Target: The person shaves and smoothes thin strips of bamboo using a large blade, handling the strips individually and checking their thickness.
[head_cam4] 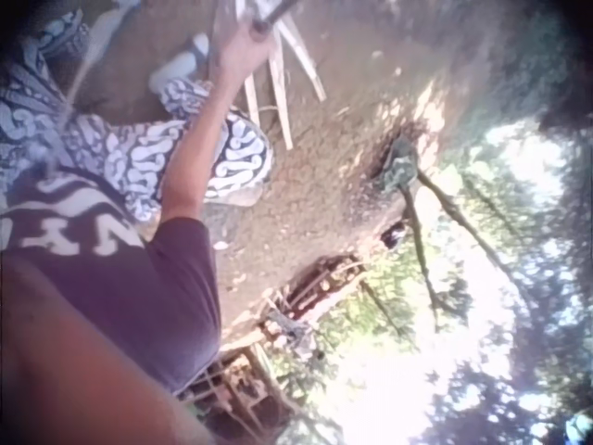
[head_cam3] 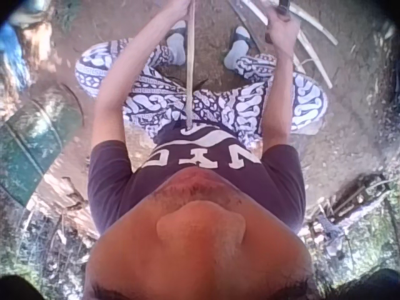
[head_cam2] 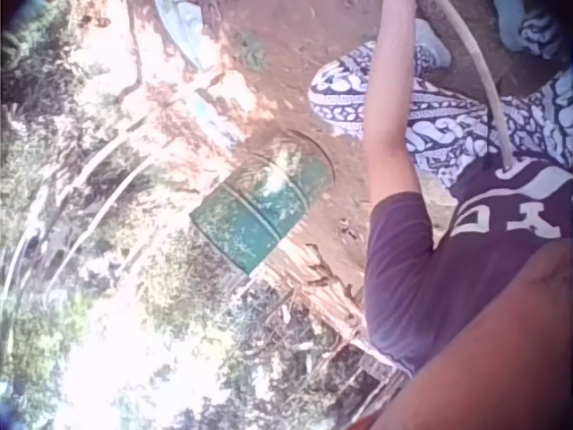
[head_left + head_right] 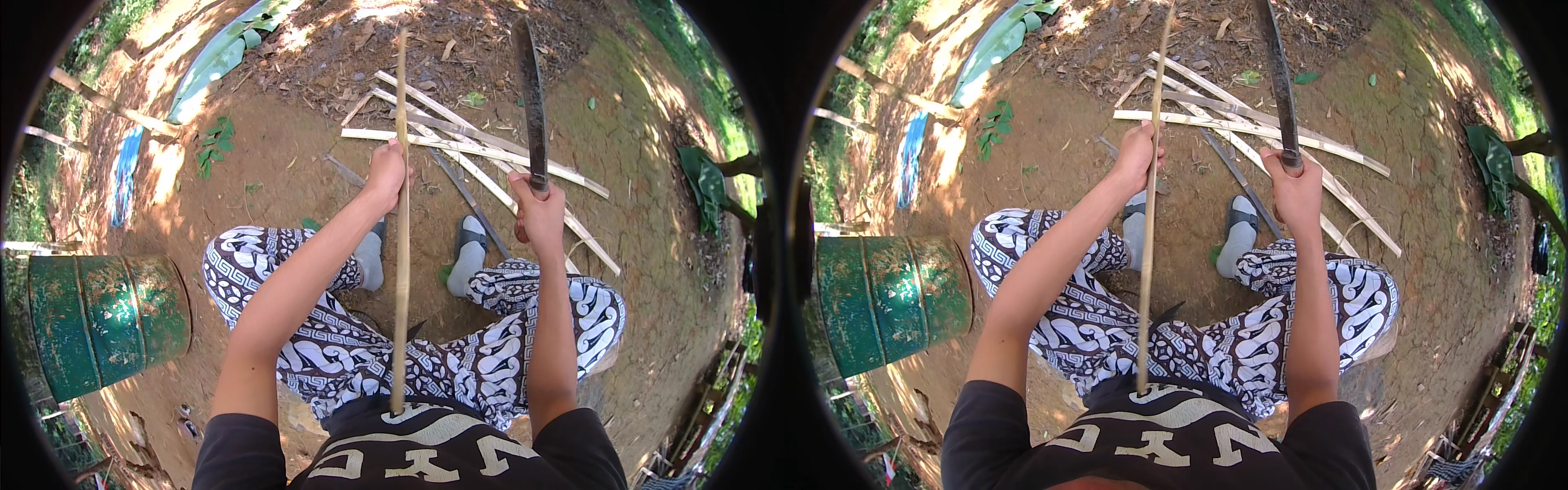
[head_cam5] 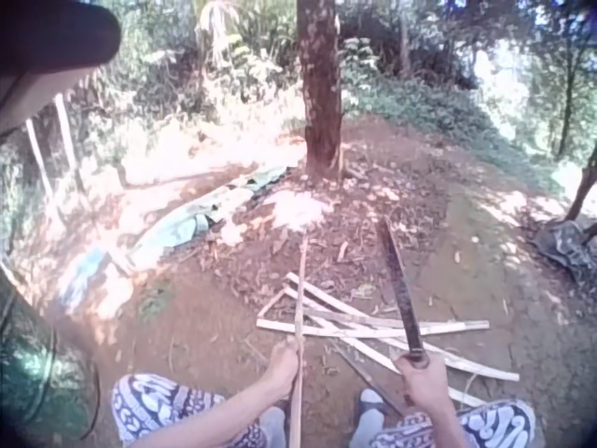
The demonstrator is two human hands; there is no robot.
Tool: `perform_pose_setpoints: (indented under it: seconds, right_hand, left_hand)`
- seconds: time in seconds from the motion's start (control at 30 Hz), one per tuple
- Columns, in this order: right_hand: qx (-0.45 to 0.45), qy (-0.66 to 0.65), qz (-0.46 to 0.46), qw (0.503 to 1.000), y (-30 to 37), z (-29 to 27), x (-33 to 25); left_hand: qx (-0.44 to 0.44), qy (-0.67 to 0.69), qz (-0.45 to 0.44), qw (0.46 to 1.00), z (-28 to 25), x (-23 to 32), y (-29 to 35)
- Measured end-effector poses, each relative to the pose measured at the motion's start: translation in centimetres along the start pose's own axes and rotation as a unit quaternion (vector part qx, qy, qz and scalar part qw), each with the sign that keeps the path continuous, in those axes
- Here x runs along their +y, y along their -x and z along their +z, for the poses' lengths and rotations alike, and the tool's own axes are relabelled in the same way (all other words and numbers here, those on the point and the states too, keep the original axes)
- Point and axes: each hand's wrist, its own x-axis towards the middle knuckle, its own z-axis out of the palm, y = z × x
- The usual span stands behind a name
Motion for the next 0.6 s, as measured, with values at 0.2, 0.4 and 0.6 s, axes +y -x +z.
perform_pose_setpoints:
  seconds: [0.2,0.4,0.6]
  right_hand:
    - [0.038,0.008,-0.037,0.999,0.1,-1.7,-1.2]
    - [0.036,0.092,-0.066,0.993,0.7,-1.6,-1.1]
    - [-0.04,0.129,-0.084,0.987,0.1,0.8,0.2]
  left_hand:
    - [0.05,0.12,0.079,0.988,-1.3,-0.4,-4.9]
    - [0.068,0.029,0.178,0.981,-1.9,-2.1,-3.1]
    - [0.083,0.03,0.259,0.962,2.0,-3.8,4.2]
